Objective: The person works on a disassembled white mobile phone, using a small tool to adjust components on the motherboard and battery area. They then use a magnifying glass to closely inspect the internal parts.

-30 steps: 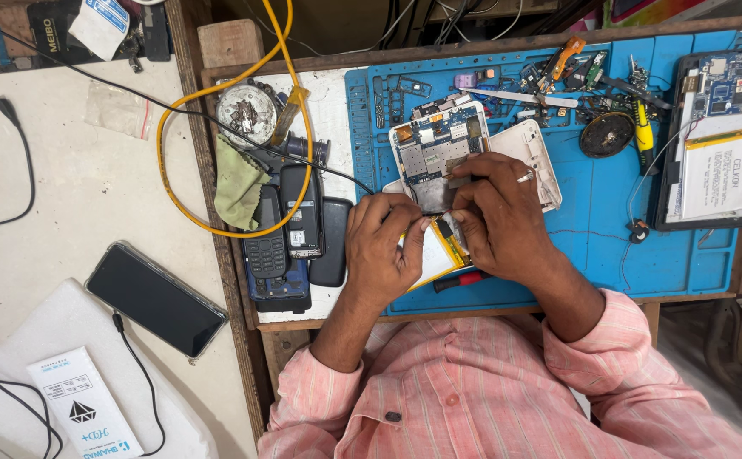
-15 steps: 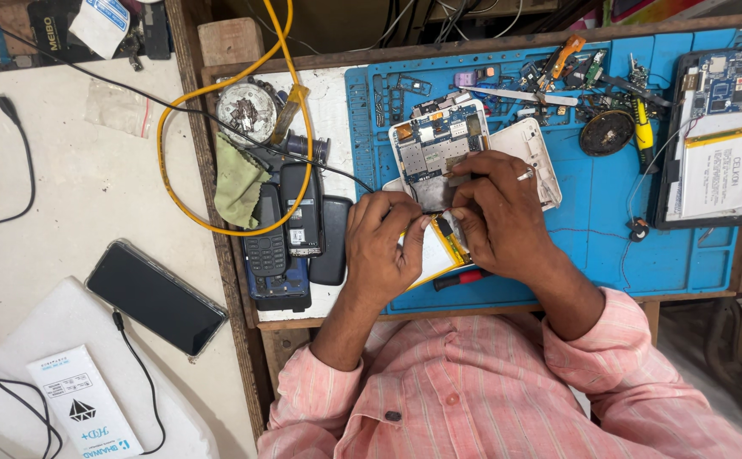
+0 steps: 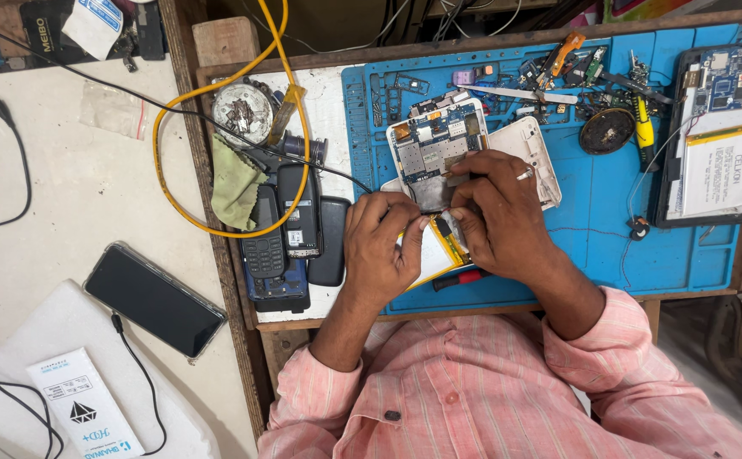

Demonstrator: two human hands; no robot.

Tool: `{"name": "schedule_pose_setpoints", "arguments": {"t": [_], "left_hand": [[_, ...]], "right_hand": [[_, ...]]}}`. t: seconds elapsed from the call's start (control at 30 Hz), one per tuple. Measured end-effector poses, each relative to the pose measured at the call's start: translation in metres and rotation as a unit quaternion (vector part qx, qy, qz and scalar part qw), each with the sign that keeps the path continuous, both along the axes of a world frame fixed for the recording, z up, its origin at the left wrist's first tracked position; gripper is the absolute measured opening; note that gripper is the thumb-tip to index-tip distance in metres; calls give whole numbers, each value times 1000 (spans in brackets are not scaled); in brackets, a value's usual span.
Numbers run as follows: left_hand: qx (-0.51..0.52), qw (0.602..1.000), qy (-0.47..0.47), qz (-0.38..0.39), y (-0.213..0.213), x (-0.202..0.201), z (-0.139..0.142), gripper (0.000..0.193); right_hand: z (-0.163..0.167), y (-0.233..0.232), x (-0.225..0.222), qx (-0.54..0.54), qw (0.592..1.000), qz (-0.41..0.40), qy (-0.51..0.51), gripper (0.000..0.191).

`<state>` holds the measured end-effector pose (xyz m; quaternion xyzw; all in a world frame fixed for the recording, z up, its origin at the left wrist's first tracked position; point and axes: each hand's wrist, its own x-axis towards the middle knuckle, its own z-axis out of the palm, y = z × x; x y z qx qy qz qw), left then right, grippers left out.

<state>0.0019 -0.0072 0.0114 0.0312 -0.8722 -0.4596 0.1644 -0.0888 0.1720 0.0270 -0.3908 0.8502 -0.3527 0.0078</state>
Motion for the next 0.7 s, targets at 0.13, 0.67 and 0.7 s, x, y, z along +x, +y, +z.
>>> {"name": "schedule_pose_setpoints", "arguments": {"t": [0.13, 0.67, 0.7], "left_hand": [[-3, 1000, 1, 1, 0, 0, 0, 6], [-5, 1000, 0, 0, 0, 1, -2, 7], [-5, 1000, 0, 0, 0, 1, -2, 7]], "right_hand": [[0, 0, 0, 0, 1000, -1, 1, 12], [0, 0, 0, -3, 1000, -1, -2, 12], [0, 0, 0, -3, 1000, -1, -3, 12]]}}
